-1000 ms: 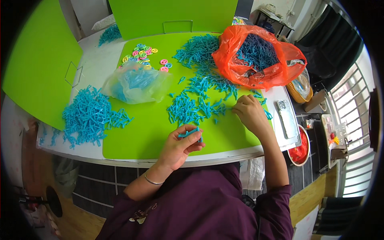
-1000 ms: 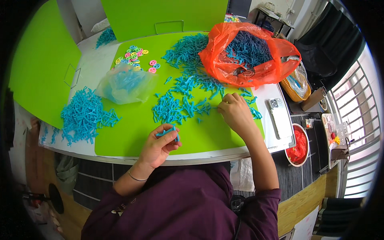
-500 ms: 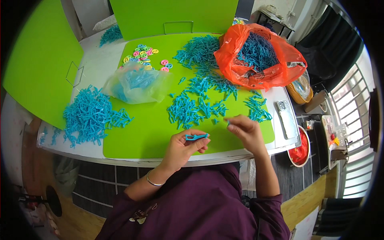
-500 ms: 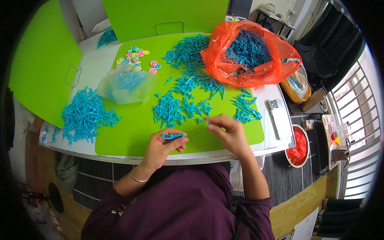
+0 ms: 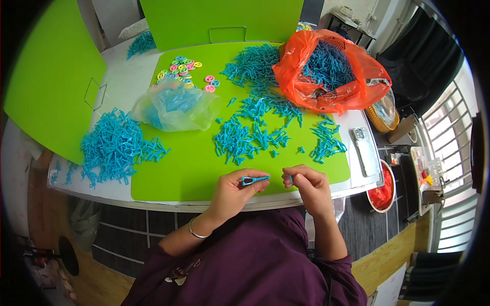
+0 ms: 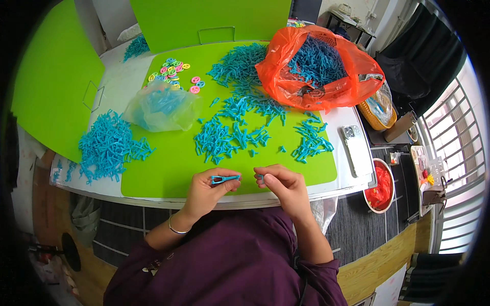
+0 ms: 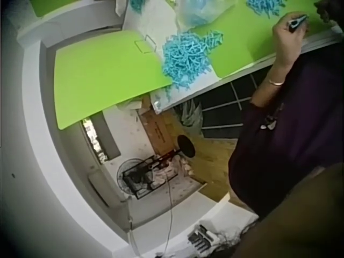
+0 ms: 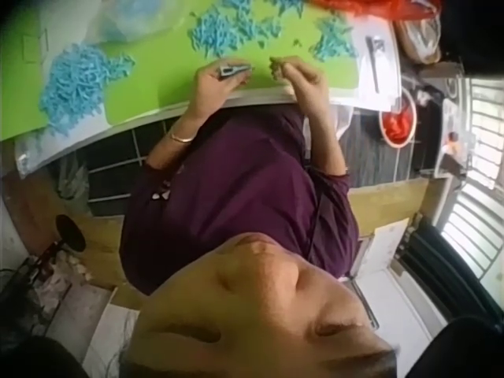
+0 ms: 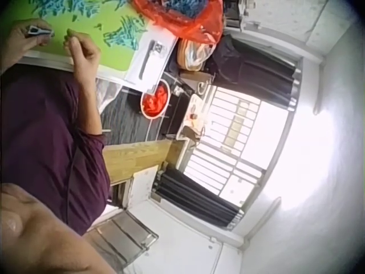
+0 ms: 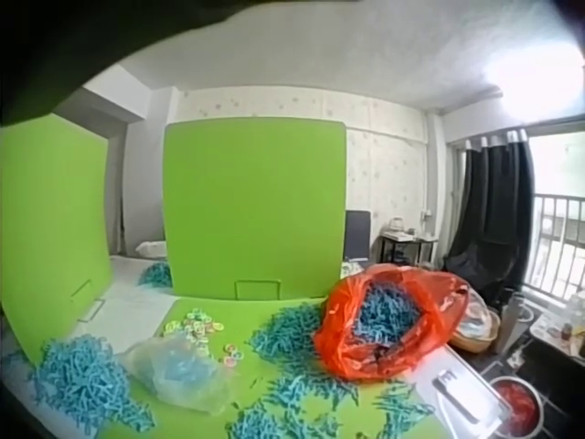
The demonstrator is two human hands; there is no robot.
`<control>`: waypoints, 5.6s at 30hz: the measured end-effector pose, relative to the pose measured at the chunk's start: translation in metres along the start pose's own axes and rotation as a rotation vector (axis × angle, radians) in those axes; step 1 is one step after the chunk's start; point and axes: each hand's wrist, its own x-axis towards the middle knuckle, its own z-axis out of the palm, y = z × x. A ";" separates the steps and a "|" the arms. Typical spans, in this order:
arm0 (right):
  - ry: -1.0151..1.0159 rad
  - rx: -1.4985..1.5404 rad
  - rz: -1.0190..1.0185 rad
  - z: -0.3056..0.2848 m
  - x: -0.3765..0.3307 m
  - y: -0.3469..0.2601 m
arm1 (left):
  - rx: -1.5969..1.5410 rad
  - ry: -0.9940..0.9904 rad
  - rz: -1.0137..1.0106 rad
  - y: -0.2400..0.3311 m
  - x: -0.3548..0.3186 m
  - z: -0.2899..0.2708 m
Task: Assembling small blue and green plastic pieces at a workbench station.
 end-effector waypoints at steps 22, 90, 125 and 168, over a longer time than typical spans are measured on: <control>-0.144 0.670 0.438 0.012 0.011 0.017 | 0.166 -0.047 0.076 -0.010 0.001 -0.004; 0.203 -0.375 0.024 -0.015 0.032 -0.006 | -0.675 -0.063 -0.493 0.009 0.004 -0.027; 0.067 0.120 0.107 0.040 0.010 -0.002 | -0.439 0.030 -0.080 -0.009 0.009 -0.002; -0.036 -1.274 -0.522 0.010 0.051 0.004 | 1.096 0.761 0.444 0.048 -0.008 -0.135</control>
